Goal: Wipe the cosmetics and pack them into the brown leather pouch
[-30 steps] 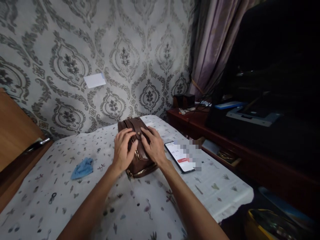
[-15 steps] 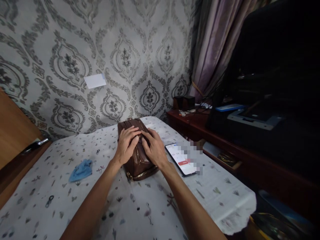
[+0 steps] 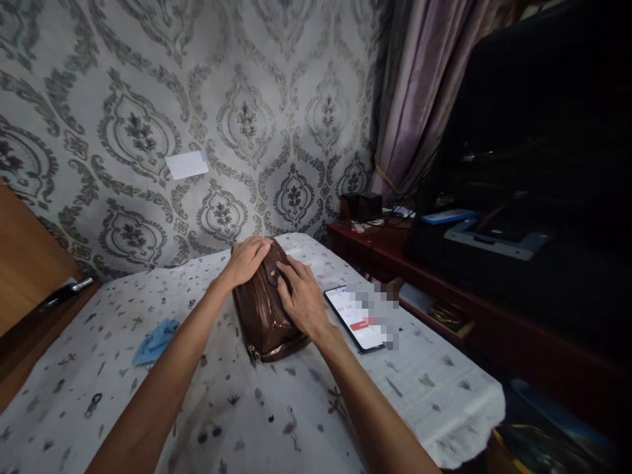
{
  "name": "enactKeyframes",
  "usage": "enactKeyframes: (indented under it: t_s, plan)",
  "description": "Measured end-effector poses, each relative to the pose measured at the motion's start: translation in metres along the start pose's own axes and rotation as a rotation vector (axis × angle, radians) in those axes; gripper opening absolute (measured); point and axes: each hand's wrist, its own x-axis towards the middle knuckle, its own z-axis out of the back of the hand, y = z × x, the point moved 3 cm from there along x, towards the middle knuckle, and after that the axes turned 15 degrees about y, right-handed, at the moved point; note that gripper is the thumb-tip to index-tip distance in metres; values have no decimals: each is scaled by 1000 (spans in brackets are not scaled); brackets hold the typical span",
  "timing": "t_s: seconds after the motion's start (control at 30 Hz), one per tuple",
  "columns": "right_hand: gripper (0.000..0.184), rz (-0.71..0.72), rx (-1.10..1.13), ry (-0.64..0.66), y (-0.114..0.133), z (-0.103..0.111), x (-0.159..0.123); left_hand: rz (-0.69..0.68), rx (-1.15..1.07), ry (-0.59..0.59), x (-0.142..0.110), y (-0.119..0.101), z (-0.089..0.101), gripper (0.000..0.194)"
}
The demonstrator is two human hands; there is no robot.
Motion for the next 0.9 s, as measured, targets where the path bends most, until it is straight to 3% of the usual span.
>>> enactKeyframes:
  t_s: [0.17, 0.43, 0.6, 0.77, 0.9]
  plan:
    - [39, 5, 4, -4, 1, 1, 0, -1, 80, 64, 6, -5, 1, 37]
    - [39, -5, 16, 4, -2, 0, -1, 60, 186, 39, 27, -17, -5, 40]
    - [39, -14, 35, 12, -3, -2, 0, 106, 147, 0, 28, -10, -4, 46]
    - [39, -28, 62, 29, 0, -2, 0, 96, 51, 10, 25, 3, -2, 30]
    - [39, -21, 67, 39, 0, 0, 1, 73, -13, 5, 24, 8, -2, 33]
